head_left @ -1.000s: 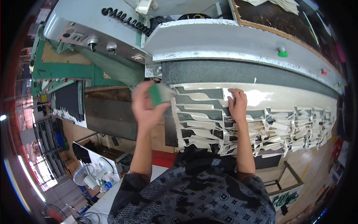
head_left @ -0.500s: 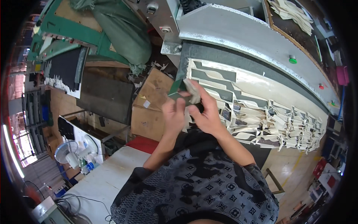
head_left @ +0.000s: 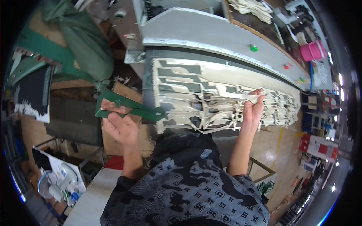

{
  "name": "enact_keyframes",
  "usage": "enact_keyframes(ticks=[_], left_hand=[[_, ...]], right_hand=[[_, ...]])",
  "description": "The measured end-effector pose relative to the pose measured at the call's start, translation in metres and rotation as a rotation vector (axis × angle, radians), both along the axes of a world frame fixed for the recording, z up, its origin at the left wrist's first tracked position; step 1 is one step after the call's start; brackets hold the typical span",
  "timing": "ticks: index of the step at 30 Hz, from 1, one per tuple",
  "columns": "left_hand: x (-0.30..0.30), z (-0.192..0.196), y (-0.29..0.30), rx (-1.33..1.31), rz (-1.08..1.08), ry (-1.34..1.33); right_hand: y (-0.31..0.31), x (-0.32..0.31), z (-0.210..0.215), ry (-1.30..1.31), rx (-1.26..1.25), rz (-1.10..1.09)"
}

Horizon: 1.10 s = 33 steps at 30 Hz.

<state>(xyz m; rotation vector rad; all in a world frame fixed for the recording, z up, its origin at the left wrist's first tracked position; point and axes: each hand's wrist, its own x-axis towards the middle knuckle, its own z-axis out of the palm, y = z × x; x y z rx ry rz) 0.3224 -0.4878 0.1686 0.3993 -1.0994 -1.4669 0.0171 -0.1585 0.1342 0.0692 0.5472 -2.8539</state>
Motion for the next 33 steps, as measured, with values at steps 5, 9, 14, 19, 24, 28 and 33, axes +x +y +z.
enact_keyframes(ticks=[5,9,14,19,24,28,33], left_hand=[[-0.097,-0.009,0.042,-0.553,-0.422,-0.627],[-0.18,-0.097,0.108,-0.758,-0.653,-1.106],[-0.227,-0.094,0.148,-0.549,-0.47,-0.811],[-0.286,0.047,0.17,-0.518,-0.708,-0.225],[-0.32,0.057,0.22,-0.375,-0.844,-0.328],[-0.306,0.041,0.242,-0.648,-0.477,-0.786],[-0.269,0.039,0.238,-0.579,-0.38,-0.78]], right_hand=[[0.013,0.012,0.084,0.107,0.255,0.022],[0.013,-0.007,0.119,0.257,0.324,0.143],[0.022,-0.061,0.147,0.347,0.329,0.284],[-0.006,-0.081,0.162,0.388,0.357,0.451],[0.009,-0.115,0.162,0.559,0.534,0.426],[0.016,-0.133,0.145,0.503,0.312,0.549],[-0.004,-0.116,0.133,0.335,0.262,0.618]])
